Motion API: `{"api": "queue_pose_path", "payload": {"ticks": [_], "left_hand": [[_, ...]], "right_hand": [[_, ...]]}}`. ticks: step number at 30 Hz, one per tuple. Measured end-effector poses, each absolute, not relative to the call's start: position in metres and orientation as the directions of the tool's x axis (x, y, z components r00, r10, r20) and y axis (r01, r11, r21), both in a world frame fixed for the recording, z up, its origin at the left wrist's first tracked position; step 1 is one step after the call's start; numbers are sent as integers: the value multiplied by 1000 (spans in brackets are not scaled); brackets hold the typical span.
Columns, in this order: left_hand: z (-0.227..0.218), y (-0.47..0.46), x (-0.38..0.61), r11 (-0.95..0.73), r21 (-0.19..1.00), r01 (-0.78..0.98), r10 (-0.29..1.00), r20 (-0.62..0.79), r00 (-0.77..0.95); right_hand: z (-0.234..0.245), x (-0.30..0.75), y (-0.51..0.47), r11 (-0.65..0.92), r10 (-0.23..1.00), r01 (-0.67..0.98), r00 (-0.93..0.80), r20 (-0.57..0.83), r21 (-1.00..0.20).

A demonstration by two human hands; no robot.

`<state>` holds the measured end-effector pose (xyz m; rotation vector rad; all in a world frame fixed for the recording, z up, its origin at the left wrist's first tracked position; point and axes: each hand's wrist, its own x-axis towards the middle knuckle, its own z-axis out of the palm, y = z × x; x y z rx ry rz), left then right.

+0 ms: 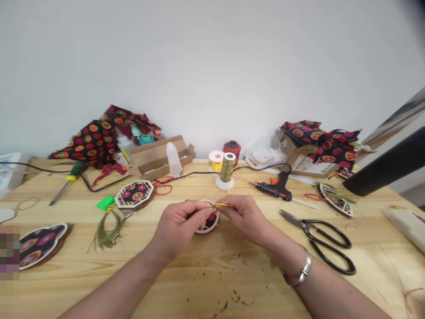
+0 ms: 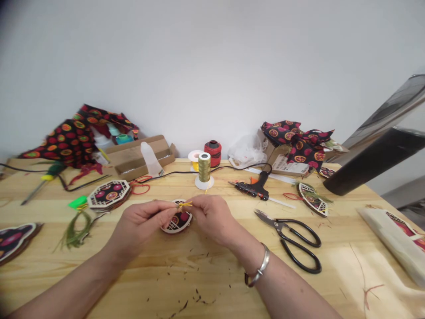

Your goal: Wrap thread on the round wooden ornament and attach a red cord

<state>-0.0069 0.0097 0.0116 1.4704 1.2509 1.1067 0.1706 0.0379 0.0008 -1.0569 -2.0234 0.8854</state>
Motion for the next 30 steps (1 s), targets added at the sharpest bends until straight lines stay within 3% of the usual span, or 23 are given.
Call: {"api": "queue_pose_path", "payload": {"ticks": [13, 23, 30], "left_hand": [[17, 11, -6, -45, 975, 216, 994, 64, -83], [17, 10, -2, -49, 964, 263, 993, 75, -89], [17, 9, -2, -49, 956, 288, 993, 79, -93]], "right_hand": [[15, 165, 20, 499, 849, 581, -476, 229, -643], [9, 158, 13, 644, 757, 732, -566, 326, -222], [9, 161, 9, 680, 717, 711, -592, 368, -181]]}}
